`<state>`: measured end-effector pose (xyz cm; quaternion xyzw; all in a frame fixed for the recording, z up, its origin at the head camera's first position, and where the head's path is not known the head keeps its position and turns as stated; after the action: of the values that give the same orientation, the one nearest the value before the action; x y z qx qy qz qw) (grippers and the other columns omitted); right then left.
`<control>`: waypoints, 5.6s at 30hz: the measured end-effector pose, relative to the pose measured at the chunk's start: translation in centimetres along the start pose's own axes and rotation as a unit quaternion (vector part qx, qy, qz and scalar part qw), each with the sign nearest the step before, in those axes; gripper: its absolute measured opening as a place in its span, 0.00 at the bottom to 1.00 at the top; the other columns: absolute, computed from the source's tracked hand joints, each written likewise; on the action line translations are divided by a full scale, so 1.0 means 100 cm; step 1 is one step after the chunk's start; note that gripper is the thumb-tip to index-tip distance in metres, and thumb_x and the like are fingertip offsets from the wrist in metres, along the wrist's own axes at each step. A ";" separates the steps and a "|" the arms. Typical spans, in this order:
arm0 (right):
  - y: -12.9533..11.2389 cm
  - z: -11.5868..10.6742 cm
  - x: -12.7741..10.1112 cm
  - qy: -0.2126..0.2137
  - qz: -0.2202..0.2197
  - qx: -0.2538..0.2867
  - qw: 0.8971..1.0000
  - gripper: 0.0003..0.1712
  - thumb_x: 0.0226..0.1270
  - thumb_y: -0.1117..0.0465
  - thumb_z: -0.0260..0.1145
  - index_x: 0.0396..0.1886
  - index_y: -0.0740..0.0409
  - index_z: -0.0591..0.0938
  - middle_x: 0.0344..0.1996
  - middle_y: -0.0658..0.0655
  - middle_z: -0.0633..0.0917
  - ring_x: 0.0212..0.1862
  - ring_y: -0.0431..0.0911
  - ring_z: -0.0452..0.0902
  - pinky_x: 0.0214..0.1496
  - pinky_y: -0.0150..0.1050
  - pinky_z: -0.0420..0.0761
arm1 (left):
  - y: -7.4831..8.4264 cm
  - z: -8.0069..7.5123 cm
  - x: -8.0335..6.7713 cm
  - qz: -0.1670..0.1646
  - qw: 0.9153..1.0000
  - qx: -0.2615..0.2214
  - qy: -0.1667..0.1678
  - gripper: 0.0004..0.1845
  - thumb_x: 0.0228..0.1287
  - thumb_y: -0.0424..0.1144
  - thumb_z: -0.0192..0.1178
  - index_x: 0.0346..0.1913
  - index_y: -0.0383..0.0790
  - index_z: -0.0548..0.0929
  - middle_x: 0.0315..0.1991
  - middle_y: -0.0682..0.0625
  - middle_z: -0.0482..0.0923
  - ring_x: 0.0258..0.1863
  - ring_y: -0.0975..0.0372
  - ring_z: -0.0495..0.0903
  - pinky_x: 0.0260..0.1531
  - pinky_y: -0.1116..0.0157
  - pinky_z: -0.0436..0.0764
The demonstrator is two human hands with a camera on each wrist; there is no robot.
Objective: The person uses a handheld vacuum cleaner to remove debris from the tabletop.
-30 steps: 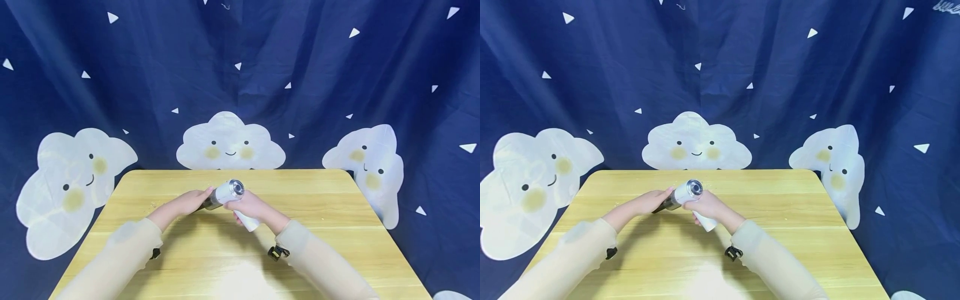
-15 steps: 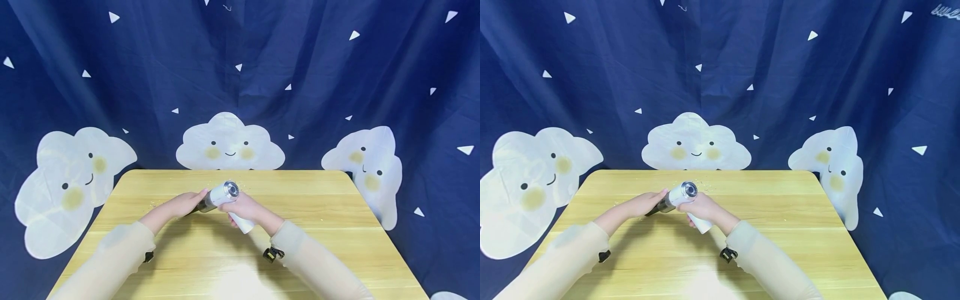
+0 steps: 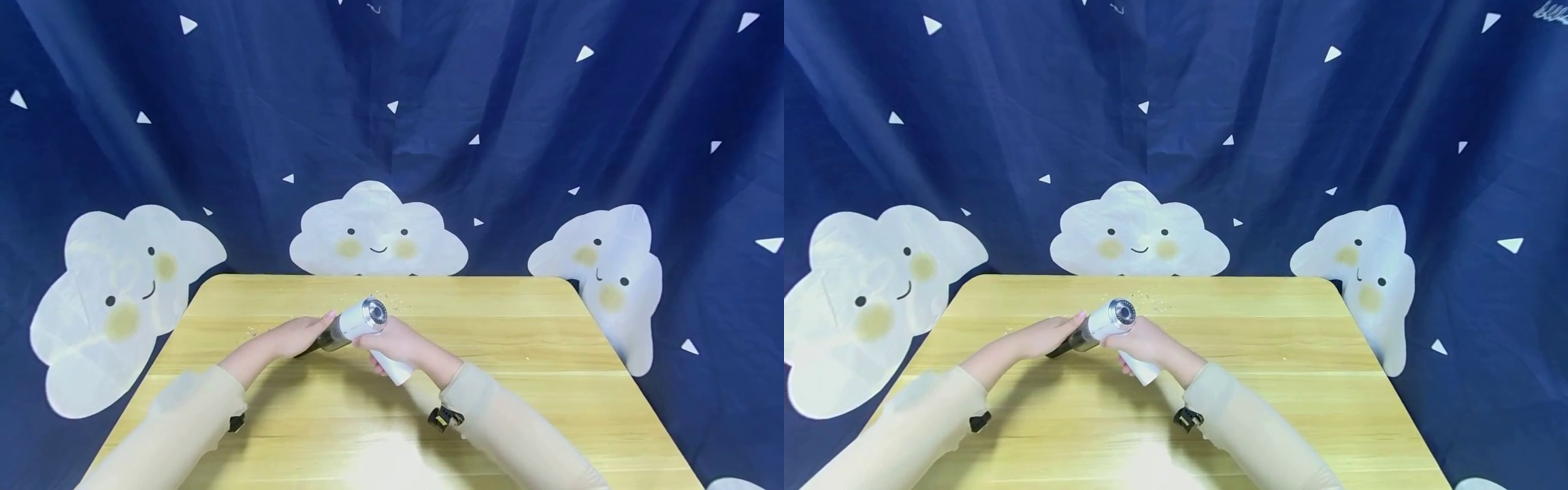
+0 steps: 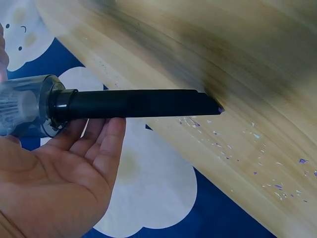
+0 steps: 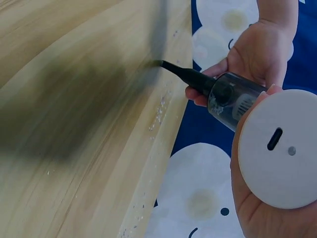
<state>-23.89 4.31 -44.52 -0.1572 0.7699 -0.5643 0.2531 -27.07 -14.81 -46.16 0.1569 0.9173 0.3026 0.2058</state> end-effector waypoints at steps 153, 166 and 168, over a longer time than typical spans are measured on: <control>-0.010 0.073 0.066 0.100 0.027 0.071 0.992 0.17 0.62 0.52 0.71 0.45 0.57 0.81 0.19 0.60 0.82 0.16 0.47 0.78 0.24 0.48 0.86 | -0.076 -0.057 -0.014 -0.045 0.999 -0.008 0.020 0.41 0.76 0.68 0.29 0.57 0.40 0.83 0.51 0.42 0.80 0.48 0.51 0.76 0.50 0.50 0.75; -0.009 0.083 0.074 0.105 0.033 0.086 0.990 0.15 0.63 0.53 0.72 0.43 0.56 0.82 0.19 0.60 0.82 0.16 0.47 0.77 0.23 0.45 0.85 | -0.091 -0.060 -0.014 -0.044 0.999 -0.009 0.029 0.42 0.77 0.67 0.28 0.57 0.37 0.83 0.53 0.39 0.81 0.52 0.49 0.78 0.54 0.46 0.74; -0.011 0.085 0.075 0.103 0.032 0.083 0.991 0.14 0.63 0.53 0.72 0.43 0.56 0.82 0.19 0.62 0.82 0.16 0.47 0.77 0.23 0.46 0.85 | -0.092 -0.062 -0.016 -0.046 0.998 -0.011 0.033 0.41 0.77 0.67 0.28 0.57 0.38 0.83 0.54 0.39 0.81 0.53 0.48 0.77 0.56 0.45 0.74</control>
<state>-25.33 -6.70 -47.11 -0.0519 0.7471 -0.6309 0.2030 -30.10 -25.59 -46.93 0.1023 0.9262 0.3083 0.1912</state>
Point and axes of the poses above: each hand's wrist, its own x-axis towards the middle knuckle, its own z-axis out of the palm, y = z × x, the point moved 6 cm from there along x, towards the middle knuckle
